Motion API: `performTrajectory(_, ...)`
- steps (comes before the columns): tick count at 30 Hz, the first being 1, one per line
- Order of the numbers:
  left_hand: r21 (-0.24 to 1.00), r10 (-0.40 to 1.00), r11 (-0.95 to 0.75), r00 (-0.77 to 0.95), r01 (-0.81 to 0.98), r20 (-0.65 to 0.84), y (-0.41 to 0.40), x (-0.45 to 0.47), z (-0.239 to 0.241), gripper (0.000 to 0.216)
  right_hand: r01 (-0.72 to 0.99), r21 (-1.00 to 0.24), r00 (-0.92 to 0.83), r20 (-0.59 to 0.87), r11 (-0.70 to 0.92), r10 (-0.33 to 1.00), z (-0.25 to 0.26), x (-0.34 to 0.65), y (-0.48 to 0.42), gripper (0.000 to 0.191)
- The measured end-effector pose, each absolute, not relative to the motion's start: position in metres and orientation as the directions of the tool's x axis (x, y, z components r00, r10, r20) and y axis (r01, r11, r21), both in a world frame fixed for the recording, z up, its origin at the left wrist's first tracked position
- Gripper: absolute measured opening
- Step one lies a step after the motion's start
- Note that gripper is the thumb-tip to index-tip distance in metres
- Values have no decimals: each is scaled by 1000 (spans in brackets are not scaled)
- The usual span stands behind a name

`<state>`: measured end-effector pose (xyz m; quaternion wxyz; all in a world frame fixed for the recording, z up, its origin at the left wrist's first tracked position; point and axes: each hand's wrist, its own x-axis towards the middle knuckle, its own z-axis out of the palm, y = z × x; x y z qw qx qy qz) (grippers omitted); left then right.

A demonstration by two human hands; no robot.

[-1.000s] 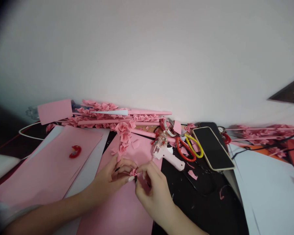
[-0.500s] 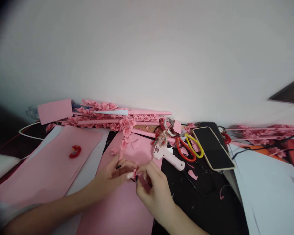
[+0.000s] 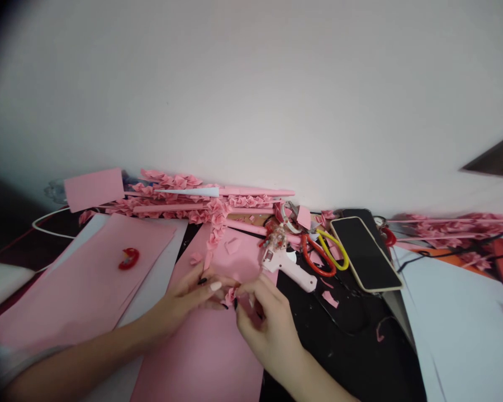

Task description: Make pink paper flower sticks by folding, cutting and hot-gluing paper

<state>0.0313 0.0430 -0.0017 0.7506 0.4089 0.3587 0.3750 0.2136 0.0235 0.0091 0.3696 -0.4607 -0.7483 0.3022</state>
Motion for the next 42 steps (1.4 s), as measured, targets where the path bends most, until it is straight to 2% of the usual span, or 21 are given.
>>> performTrajectory(4, 760, 816, 515, 499, -396, -293, 46, 29, -3, 29, 418, -816, -257, 315, 399, 914, 8, 219, 23, 13)
performTrajectory(7, 686, 751, 600, 584, -411, -307, 50, 28, -2, 40, 371, -838, -209, 343, 399, 916, 7, 222, 22, 13)
performTrajectory(10, 642, 711, 643, 636, -418, -298, 51, 28, -1, 41, 329, -857, -169, 360, 396, 918, 7, 224, 22, 12)
performTrajectory(13, 631, 693, 660, 656, -409, -299, 51, 29, -1, 38, 296, -875, -142, 358, 384, 923, 8, 224, 22, 11)
performTrajectory(21, 702, 706, 613, 651, -362, -280, 43, 32, -3, 25, 215, -923, -71, 311, 319, 948, 11, 224, 23, 8)
performTrajectory(24, 697, 690, 616, 679, -367, -252, 41, 33, -3, 24, 124, -966, -44, 224, 227, 974, 9, 225, 23, 6)
performTrajectory(27, 687, 656, 636, 714, -351, -243, 39, 33, -3, 26, -42, -997, -21, 68, 67, 997, 5, 224, 23, 4)
performTrajectory(32, 722, 601, 638, 759, -267, -251, 36, 34, -2, 29, -255, -959, -9, -123, -121, 992, 6, 217, 23, 11)
performTrajectory(42, 715, 548, 658, 802, -238, -237, 31, 36, -2, 32, -300, -925, -89, -216, -233, 972, 8, 206, 20, 20)
